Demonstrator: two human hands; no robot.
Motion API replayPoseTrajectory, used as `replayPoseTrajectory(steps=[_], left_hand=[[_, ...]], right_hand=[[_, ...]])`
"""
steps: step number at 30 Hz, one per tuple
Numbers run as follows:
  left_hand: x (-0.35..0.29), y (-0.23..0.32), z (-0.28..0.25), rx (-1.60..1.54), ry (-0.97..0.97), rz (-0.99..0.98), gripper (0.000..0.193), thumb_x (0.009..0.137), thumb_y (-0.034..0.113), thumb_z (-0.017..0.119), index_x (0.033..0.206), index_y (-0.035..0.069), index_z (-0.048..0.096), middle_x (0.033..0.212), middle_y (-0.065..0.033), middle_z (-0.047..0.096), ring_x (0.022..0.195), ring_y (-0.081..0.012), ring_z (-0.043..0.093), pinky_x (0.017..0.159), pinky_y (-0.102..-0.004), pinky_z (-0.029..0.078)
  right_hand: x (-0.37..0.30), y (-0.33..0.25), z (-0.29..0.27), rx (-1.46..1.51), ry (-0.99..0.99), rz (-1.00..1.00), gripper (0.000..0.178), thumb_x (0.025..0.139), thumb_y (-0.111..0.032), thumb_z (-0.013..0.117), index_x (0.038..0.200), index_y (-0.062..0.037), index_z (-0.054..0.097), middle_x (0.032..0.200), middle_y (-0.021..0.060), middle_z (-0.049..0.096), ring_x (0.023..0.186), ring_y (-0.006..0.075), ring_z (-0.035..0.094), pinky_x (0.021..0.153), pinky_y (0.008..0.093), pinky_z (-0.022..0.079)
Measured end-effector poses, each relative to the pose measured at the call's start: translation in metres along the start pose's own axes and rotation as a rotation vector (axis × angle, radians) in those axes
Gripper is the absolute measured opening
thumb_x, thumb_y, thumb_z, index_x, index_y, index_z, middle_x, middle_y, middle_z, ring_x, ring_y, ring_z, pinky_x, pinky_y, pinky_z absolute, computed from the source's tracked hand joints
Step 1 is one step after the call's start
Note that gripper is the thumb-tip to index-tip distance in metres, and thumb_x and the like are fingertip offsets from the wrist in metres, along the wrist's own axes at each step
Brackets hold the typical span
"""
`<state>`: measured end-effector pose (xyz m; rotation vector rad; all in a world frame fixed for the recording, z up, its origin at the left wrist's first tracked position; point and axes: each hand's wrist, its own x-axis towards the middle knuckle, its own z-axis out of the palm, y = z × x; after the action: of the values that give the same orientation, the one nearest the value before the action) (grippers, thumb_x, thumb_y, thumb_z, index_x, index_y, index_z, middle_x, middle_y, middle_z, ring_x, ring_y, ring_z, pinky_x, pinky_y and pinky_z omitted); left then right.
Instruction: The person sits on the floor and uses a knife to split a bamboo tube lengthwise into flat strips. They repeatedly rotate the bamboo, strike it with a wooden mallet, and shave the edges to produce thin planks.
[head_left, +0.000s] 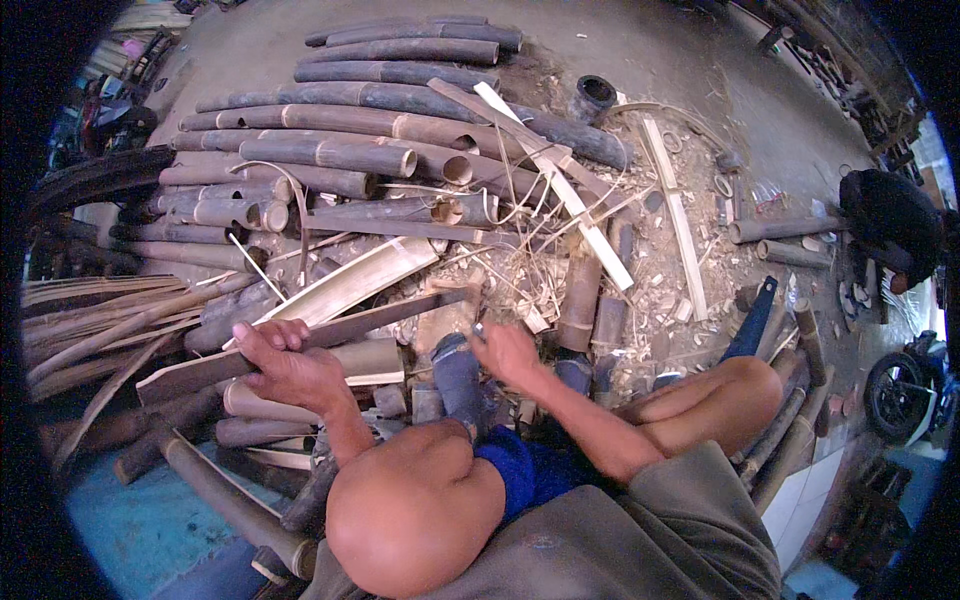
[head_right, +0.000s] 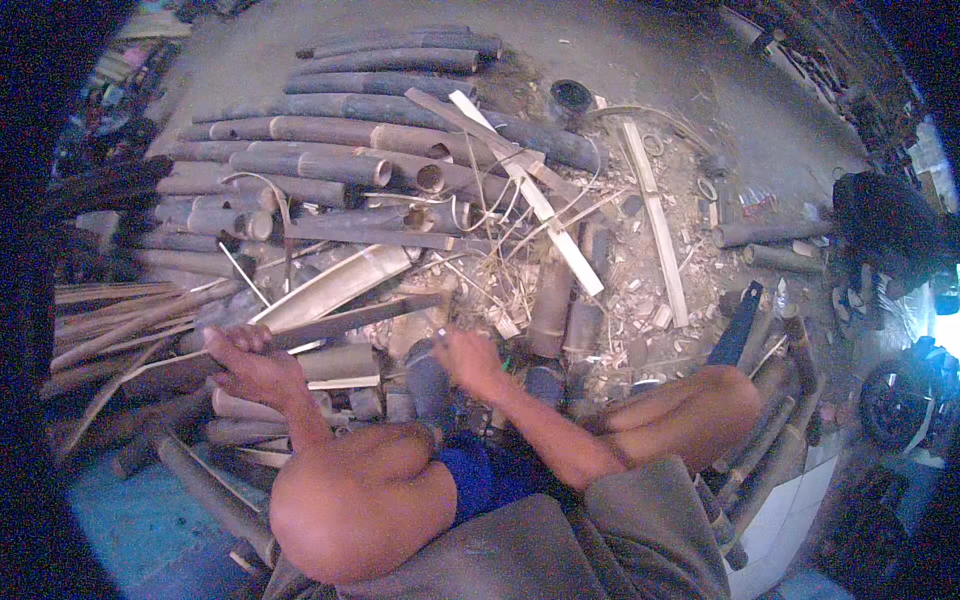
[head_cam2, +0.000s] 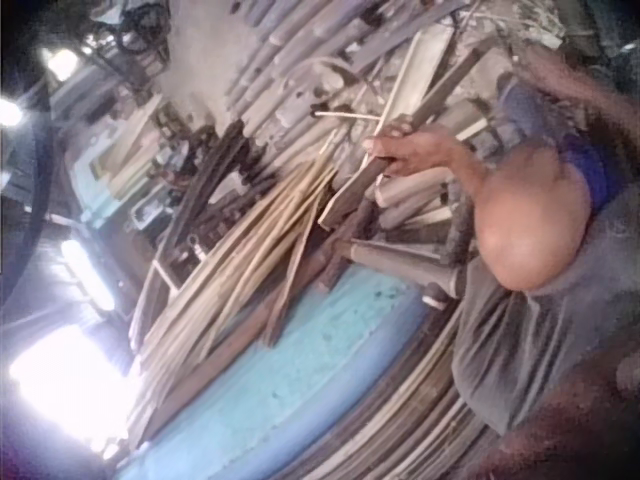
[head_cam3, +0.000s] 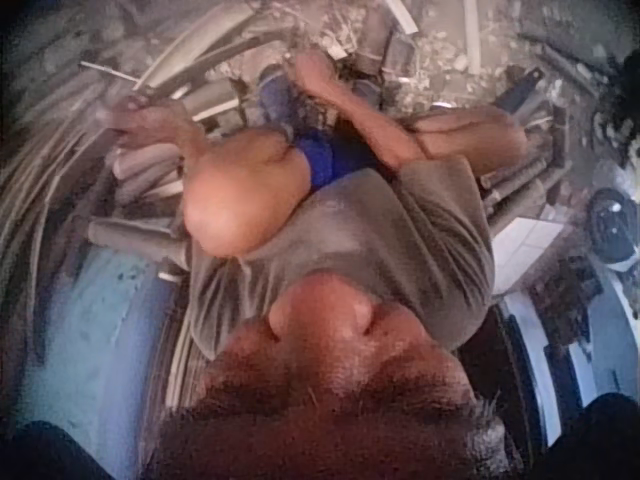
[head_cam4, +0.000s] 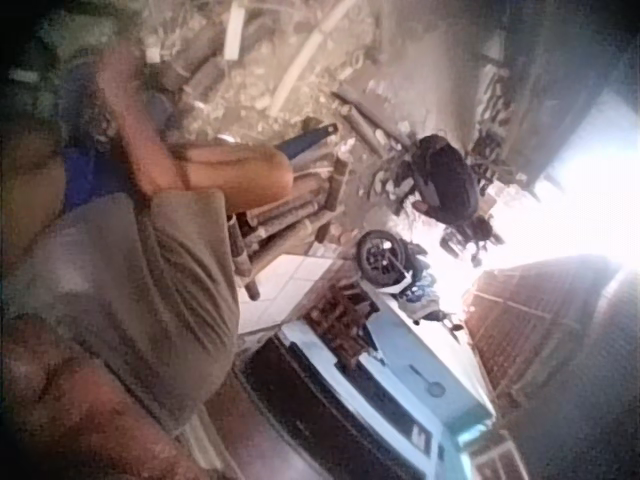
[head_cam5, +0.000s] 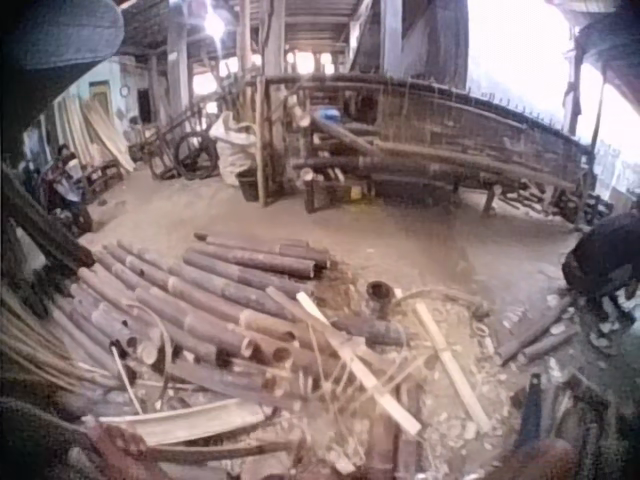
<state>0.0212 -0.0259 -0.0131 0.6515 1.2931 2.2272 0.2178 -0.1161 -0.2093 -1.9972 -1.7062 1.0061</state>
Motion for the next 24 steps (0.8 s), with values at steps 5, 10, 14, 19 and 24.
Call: replayPoseTrajectory(steps=[5, 10, 14, 19, 24], left_hand=[[0.008, -0.004, 0.000, 0.006, 0.039, -0.002, 0.039, 0.095, 0.029, 0.070, 0.073, 0.010, 0.045, 0.062, 0.0015, 0.040, 0.054, -0.0120, 0.039, 0.050, -0.0303, 0.035], [0.002, 0.004, 0.003, -0.007, -0.034, -0.045, 0.041, 0.099, 0.032, 0.060, 0.068, 0.012, 0.042, 0.058, 0.0010, 0.037, 0.051, -0.0115, 0.038, 0.049, -0.0283, 0.037], [-0.002, 0.002, -0.008, -0.013, -0.399, -0.049, 0.045, 0.102, 0.034, 0.048, 0.063, 0.015, 0.038, 0.050, 0.0014, 0.033, 0.042, -0.0105, 0.034, 0.044, -0.0270, 0.037], [-0.003, 0.006, -0.006, -0.079, -0.345, -0.142, 0.044, 0.101, 0.031, 0.044, 0.061, 0.017, 0.034, 0.048, 0.0040, 0.028, 0.037, -0.0084, 0.028, 0.037, -0.0253, 0.030], [0.006, -0.006, -0.018, -0.137, -0.487, -0.153, 0.042, 0.101, 0.030, 0.042, 0.062, 0.017, 0.032, 0.047, 0.0041, 0.028, 0.036, -0.0077, 0.027, 0.035, -0.0245, 0.028]], right_hand=[[0.002, 0.051, 0.034, -0.012, 0.106, 0.079, 0.033, 0.090, -0.029, 0.061, 0.099, 0.0020, 0.061, 0.080, 0.0284, 0.068, 0.077, 0.0488, 0.067, 0.072, 0.0550, 0.054], [-0.015, -0.009, -0.013, 0.001, -0.056, 0.004, 0.030, 0.090, -0.028, 0.061, 0.101, 0.0005, 0.060, 0.083, 0.0259, 0.069, 0.076, 0.0460, 0.067, 0.067, 0.0540, 0.055], [-0.054, -0.100, -0.059, 0.149, 0.088, -0.318, 0.031, 0.089, -0.029, 0.062, 0.101, -0.0007, 0.059, 0.078, 0.0251, 0.068, 0.072, 0.0456, 0.067, 0.066, 0.0543, 0.055], [-0.018, -0.031, -0.015, 0.027, 0.030, -0.062, 0.034, 0.090, -0.030, 0.063, 0.102, 0.0012, 0.060, 0.074, 0.0267, 0.067, 0.072, 0.0462, 0.067, 0.067, 0.0539, 0.055], [-0.034, -0.056, -0.046, 0.086, -0.061, -0.166, 0.036, 0.089, -0.031, 0.065, 0.104, 0.0010, 0.060, 0.083, 0.0265, 0.068, 0.077, 0.0452, 0.068, 0.069, 0.0539, 0.054]])
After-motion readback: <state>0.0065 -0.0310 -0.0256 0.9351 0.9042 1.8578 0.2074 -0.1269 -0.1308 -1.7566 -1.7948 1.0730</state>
